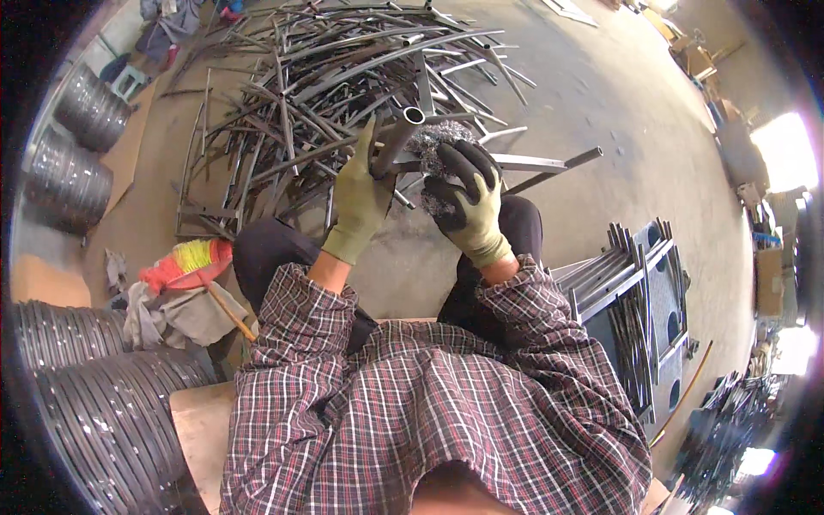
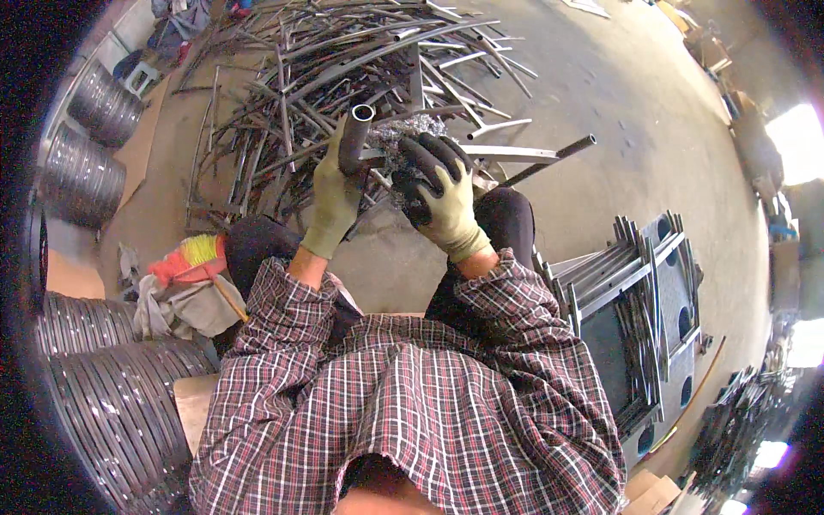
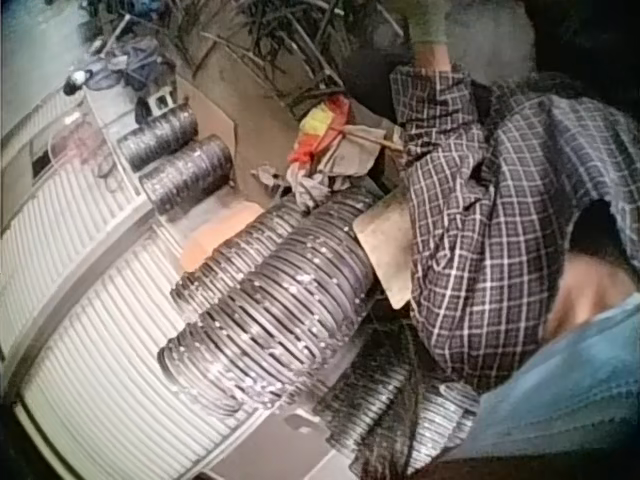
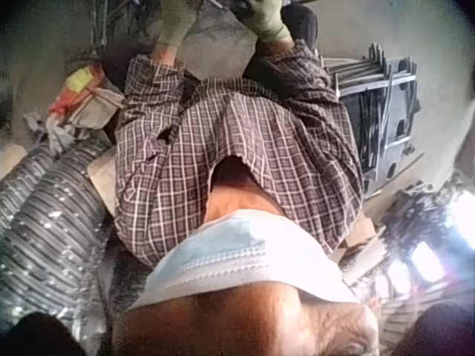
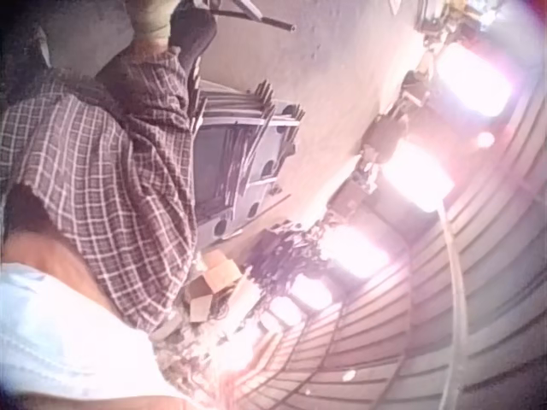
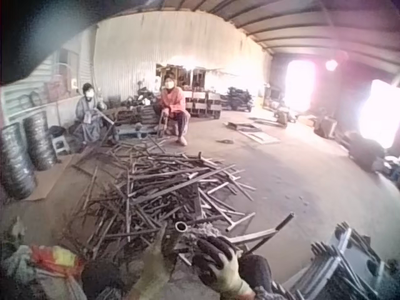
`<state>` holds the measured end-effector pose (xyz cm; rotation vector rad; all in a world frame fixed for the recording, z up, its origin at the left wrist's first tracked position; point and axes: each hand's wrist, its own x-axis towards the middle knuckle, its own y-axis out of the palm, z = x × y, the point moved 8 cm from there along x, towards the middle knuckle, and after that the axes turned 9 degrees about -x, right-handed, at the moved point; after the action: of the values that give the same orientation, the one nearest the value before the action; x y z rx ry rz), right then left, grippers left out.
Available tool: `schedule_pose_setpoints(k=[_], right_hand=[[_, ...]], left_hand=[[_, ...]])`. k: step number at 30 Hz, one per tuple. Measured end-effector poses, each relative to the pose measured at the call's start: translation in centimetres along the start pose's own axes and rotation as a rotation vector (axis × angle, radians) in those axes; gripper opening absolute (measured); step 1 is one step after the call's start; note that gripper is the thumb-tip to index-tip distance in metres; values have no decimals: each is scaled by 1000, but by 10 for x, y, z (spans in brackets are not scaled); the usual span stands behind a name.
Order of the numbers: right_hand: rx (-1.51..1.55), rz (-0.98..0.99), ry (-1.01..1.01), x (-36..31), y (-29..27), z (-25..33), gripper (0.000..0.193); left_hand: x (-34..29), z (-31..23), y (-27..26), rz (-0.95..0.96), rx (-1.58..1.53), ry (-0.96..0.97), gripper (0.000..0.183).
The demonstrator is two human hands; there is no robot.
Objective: Cleaning and scrubbing metal frame components using a wire brush and a cloth.
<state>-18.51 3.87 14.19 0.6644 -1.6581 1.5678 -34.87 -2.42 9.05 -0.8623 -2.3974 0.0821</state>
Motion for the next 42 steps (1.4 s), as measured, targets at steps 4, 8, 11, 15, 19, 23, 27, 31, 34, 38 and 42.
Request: schedule_pose_setpoints(k=[4, 8, 11, 15, 19, 23, 27, 31, 34, 38, 42], right_hand=[[66, 50, -97, -10, -1, 12, 35], [89, 146, -74, -4, 13, 27, 45], [344, 130, -24, 6, 0, 24, 62], [58, 74, -13, 48, -12, 11, 73], [-72, 478, -125, 66, 39, 10, 57], [-49, 506, -71, 77, 49, 7, 29], [-87, 435, -86, 81, 64, 8, 22], [-47, 439, -165, 72, 101, 38, 16], [84, 549, -136, 58, 127, 50, 31], [435, 235, -201, 68, 106, 51, 38], [394, 560, -318, 63, 123, 45, 34]], left_hand=[[1, -14, 4, 83, -75, -12, 56], [6, 0, 9, 116, -101, 59, 43], [6, 16, 2, 84, -314, -63, 28], [4, 26, -4, 83, -132, -94, 30], [4, 34, 4, 92, -397, -258, 34], [10, 27, -4, 372, -176, -94, 56], [23, -44, -47, 332, -960, -209, 80], [53, -34, -70, 159, -497, 80, 47], [50, -19, -60, 3, -486, 4, 29], [46, -47, -58, -219, -155, -4, 21], [55, -34, -59, -265, -111, -111, 25]])
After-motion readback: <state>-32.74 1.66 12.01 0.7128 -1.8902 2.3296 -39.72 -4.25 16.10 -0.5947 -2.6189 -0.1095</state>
